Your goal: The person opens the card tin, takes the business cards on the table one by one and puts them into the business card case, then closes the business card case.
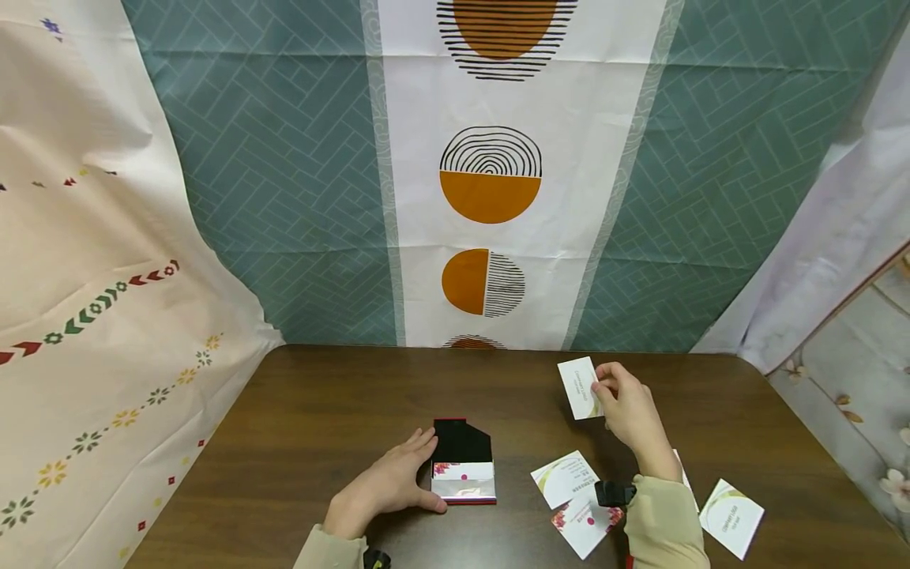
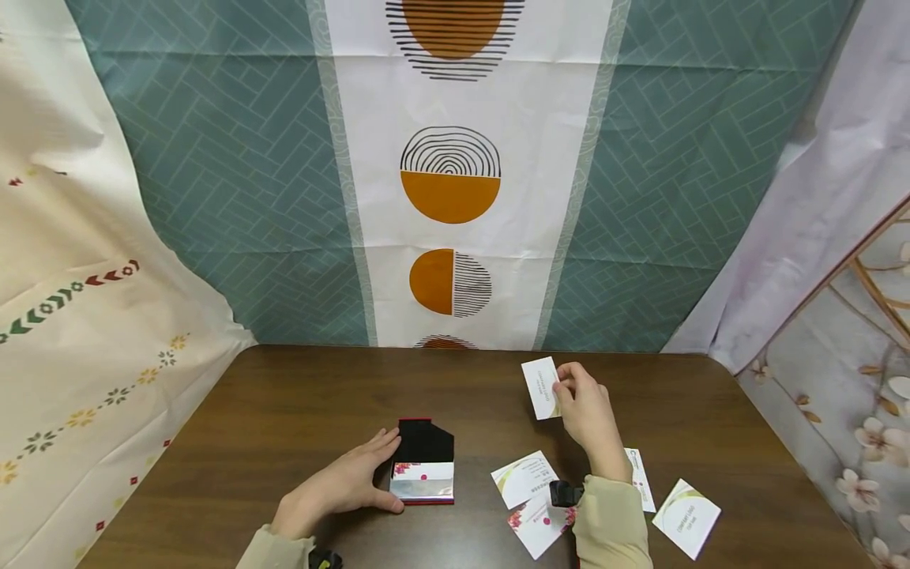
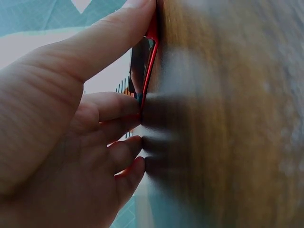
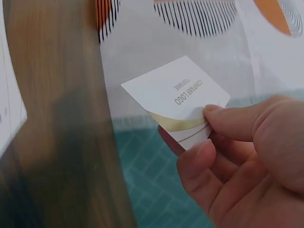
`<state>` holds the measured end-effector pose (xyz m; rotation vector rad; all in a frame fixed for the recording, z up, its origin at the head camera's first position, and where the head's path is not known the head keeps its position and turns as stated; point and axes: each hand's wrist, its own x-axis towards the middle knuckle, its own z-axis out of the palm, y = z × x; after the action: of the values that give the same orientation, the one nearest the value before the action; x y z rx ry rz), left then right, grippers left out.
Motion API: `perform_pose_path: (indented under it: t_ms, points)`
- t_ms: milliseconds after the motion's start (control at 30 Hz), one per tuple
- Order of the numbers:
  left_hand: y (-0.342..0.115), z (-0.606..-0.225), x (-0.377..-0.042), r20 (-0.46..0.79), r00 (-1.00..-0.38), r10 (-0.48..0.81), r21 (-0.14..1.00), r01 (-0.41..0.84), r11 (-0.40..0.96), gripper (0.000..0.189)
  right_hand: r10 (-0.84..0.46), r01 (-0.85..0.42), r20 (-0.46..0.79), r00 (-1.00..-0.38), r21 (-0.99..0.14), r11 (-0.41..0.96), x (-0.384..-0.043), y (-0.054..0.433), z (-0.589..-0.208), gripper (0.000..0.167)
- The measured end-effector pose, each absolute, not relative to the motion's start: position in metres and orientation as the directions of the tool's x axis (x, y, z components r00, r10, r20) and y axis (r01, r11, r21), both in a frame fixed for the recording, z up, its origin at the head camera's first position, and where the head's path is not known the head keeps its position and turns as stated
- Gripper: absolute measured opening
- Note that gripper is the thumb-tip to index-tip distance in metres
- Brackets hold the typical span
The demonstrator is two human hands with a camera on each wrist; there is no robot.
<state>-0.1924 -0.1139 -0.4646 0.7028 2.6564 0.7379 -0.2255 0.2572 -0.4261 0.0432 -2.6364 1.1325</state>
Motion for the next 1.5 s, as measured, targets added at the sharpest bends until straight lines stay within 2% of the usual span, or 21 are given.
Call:
perform_pose_path:
  t_ms: [500,1033,1500]
  points:
    - [-0.114,-0.467,-0.194,-0.123,-0.835,0.537,0.545,0.396,0.739,0.101,-0.053,-0.241,0.273,-0.961,-0.722,0.649,-0.229,0.201,-0.421,0.007]
    - [-0.114,-0.466,-0.193,-0.102,-0.834,0.542,0.542,0.41,0.733,0.1,-0.262,-0.446,0.376,-0.889,-0.577,0.685,-0.223,0.154,-0.428,0.013]
    - [-0.112,-0.465,-0.191,-0.108,-0.839,0.533,0.55,0.396,0.735,0.099,-0.403,-0.538,0.359,-0.842,-0.498,0.68,-0.22,0.128,-0.442,0.011]
